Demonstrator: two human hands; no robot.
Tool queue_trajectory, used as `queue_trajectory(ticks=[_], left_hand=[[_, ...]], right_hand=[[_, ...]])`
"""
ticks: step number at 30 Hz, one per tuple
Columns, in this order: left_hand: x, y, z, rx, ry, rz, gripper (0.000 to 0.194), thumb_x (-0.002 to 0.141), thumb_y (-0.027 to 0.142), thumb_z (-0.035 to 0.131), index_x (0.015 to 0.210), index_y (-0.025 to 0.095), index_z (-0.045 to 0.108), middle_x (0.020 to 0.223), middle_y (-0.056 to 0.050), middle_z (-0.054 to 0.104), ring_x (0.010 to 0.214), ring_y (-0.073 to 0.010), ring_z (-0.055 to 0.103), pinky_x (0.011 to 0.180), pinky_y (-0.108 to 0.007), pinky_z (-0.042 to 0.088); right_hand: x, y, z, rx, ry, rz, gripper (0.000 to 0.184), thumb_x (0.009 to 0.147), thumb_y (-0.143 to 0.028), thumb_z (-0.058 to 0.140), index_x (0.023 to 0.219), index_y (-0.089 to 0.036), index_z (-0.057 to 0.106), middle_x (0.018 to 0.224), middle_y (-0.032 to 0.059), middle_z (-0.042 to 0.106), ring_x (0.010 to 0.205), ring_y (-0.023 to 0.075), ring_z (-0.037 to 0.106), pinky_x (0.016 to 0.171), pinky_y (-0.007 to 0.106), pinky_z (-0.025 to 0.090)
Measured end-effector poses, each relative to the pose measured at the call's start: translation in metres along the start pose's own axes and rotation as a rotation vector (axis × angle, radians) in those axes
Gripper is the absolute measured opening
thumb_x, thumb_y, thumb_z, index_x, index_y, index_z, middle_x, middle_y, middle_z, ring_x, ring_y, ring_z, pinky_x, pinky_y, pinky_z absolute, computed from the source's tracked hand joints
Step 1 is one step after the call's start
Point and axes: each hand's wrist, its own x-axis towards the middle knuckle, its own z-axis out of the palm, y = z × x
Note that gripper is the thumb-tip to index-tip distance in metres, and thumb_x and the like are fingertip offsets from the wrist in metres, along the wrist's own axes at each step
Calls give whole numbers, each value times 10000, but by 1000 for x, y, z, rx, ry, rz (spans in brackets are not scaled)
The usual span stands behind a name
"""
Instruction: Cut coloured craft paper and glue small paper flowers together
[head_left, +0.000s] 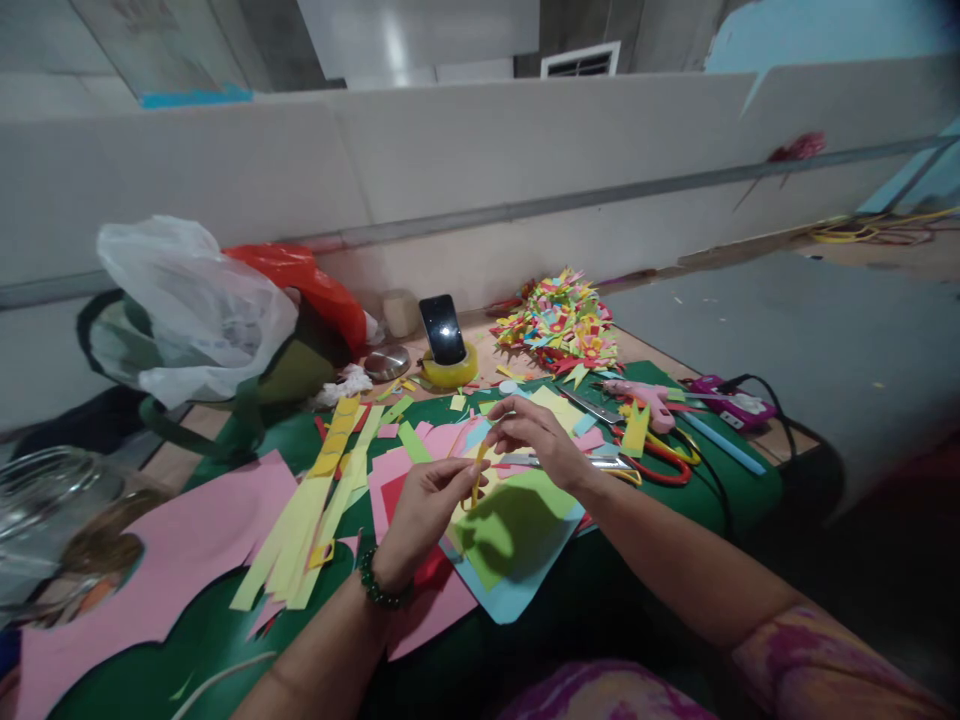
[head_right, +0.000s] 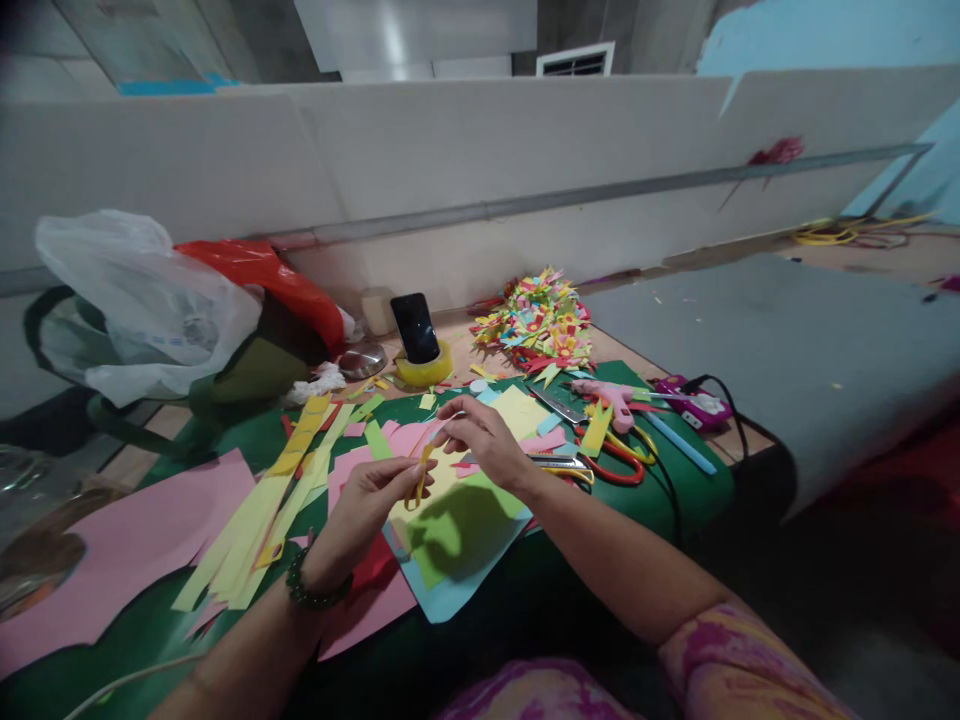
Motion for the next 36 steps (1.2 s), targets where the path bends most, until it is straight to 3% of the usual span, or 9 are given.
queue_trajectory(ticks=[6, 18, 26, 32, 36], left_hand=[[0, 0, 1, 31, -14, -22, 345, 722, 473, 653, 565, 168, 686, 540, -33, 609, 532, -135, 507, 524, -240, 393], [-1, -2, 0, -107, -17, -130, 294, 709, 400, 642, 542, 160, 669, 562, -43, 628, 587, -159, 555, 596, -272, 411], [0, -1, -2, -70, -36, -111, 344, 721, 378, 596, 458, 159, 557, 523, -14, 557, 568, -135, 512, 581, -257, 381], [1, -5, -3, -47, -2, -93, 323, 728, 404, 612, 522, 156, 610, 592, -29, 613, 622, -157, 558, 615, -269, 410], [2, -9, -3, -99, 0, -89, 357, 738, 423, 637, 508, 154, 584, 572, -14, 583, 596, -137, 534, 595, -257, 403]], right_hand=[[-2, 2, 6, -96, 13, 39, 330, 637, -297, 712, 873, -199, 503, 605, -31, 644, 542, 137, 594, 519, 251, 438], [-5, 5, 5, -82, 13, 15, 320, 631, -229, 654, 888, -208, 464, 620, -47, 649, 556, 129, 596, 543, 251, 438], [-6, 7, 6, -112, 25, 2, 310, 635, -257, 661, 868, -208, 462, 598, -56, 619, 535, 114, 562, 524, 233, 399], [-3, 7, 1, -41, -43, 29, 307, 672, -317, 657, 907, -198, 499, 668, -9, 648, 668, 168, 640, 584, 274, 465], [-1, 7, -1, -53, 24, -10, 309, 660, -309, 691, 898, -197, 528, 703, -8, 644, 636, 139, 611, 559, 256, 461]])
